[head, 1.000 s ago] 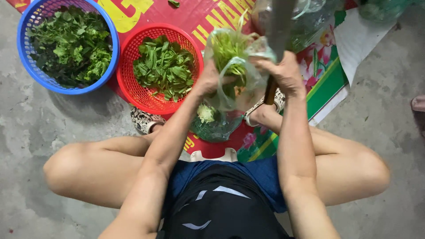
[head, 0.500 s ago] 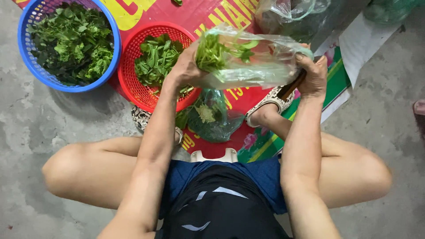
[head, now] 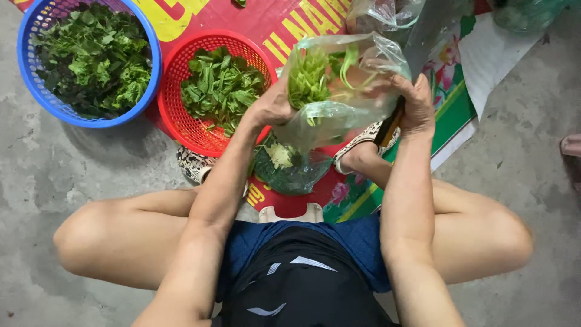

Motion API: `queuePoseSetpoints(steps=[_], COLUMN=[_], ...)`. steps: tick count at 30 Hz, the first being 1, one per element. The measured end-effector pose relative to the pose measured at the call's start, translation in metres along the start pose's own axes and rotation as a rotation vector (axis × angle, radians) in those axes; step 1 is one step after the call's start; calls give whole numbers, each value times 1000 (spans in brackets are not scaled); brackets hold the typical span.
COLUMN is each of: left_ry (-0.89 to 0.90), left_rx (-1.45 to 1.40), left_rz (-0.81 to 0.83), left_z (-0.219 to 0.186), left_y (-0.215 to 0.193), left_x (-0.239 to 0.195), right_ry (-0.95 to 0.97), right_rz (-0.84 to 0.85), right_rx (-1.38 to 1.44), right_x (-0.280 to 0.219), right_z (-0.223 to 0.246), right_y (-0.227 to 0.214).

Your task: Chopping and sorting various leafy green vegetables and scallions on the floor.

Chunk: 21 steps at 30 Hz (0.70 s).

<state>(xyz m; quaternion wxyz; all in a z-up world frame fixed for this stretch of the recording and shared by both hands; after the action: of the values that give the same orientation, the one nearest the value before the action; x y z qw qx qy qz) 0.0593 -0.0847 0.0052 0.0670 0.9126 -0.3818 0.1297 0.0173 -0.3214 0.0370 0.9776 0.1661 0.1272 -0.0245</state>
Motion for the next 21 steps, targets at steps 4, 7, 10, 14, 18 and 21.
queuePoseSetpoints(steps=[4, 7, 10, 14, 18, 21], left_ry=[-79, -37, -101, 153, 129, 111], left_rx=[3, 48, 147, 253, 496, 512], left_rz=[114, 132, 127, 145, 256, 269], left_z=[21, 13, 6, -39, -26, -39], left_y=[33, 52, 63, 61, 55, 44], left_x=[6, 10, 14, 21, 18, 15], right_ry=[57, 92, 68, 61, -14, -86], right_rz=[28, 50, 24, 3, -49, -159], right_rx=[4, 37, 29, -50, -74, 141], right_x=[-1, 2, 7, 8, 3, 10], right_z=[2, -13, -18, -17, 8, 6], right_y=[24, 25, 9, -5, 2, -39])
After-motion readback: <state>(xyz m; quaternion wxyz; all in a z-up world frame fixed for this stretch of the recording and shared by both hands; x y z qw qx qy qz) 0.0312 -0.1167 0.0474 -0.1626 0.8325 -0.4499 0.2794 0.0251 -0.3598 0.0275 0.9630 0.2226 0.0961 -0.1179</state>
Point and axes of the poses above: each hand's wrist, its own x-axis towards the middle knuckle, its own y-axis out of the palm, z = x × y, the point moved 10 cm from there along x, towards the middle knuckle, and after that the axes turned 8 degrees about y, right-handed, at the moved point
